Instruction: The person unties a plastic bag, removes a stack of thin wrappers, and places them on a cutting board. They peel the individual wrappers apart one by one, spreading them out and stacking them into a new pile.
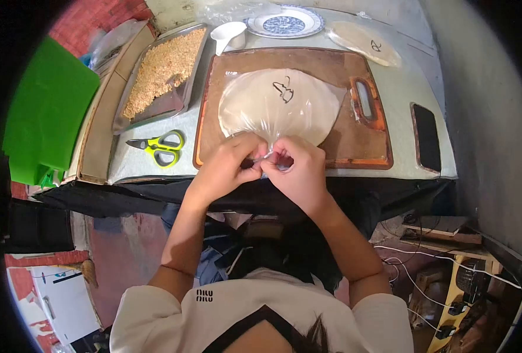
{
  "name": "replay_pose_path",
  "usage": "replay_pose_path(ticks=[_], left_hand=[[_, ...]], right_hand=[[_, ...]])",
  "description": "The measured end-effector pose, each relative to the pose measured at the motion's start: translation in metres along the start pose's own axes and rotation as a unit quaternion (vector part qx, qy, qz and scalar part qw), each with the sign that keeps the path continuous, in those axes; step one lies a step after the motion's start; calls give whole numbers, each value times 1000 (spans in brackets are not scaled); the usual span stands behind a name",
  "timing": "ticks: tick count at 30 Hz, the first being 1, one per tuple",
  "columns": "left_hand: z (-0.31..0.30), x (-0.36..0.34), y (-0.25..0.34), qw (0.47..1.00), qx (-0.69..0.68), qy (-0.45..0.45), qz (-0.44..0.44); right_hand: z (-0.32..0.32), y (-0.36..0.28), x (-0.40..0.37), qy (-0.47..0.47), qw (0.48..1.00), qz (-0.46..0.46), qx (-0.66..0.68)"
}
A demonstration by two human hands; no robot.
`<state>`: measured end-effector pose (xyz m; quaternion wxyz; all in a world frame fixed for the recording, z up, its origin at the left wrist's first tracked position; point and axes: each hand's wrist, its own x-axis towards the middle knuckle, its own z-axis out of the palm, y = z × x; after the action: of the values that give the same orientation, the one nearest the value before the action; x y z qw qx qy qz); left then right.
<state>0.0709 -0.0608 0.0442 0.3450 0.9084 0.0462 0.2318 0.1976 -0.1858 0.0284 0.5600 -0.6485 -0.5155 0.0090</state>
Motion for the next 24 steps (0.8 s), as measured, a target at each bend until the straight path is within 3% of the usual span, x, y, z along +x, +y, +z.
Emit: replay_pose_path(ticks=[2,5,11,19,24], left_hand=[[4,-5,2,998,-37,34,-39],[4,-10,2,996,24,81,-4],[1,-9,11,990,111,79,42],[11,-13,2,988,103,98,59],[12,-10,-2,983,141,77,86]], right_hand=[[-3,1,-1,-6,1000,1,9],[-9,-1,0,-30,999,30,29],[-10,-4,-1,-49,998,18,37],[-20,-5,15,-172,980,90,52],[-25,-11,26,-227,969,87,38]])
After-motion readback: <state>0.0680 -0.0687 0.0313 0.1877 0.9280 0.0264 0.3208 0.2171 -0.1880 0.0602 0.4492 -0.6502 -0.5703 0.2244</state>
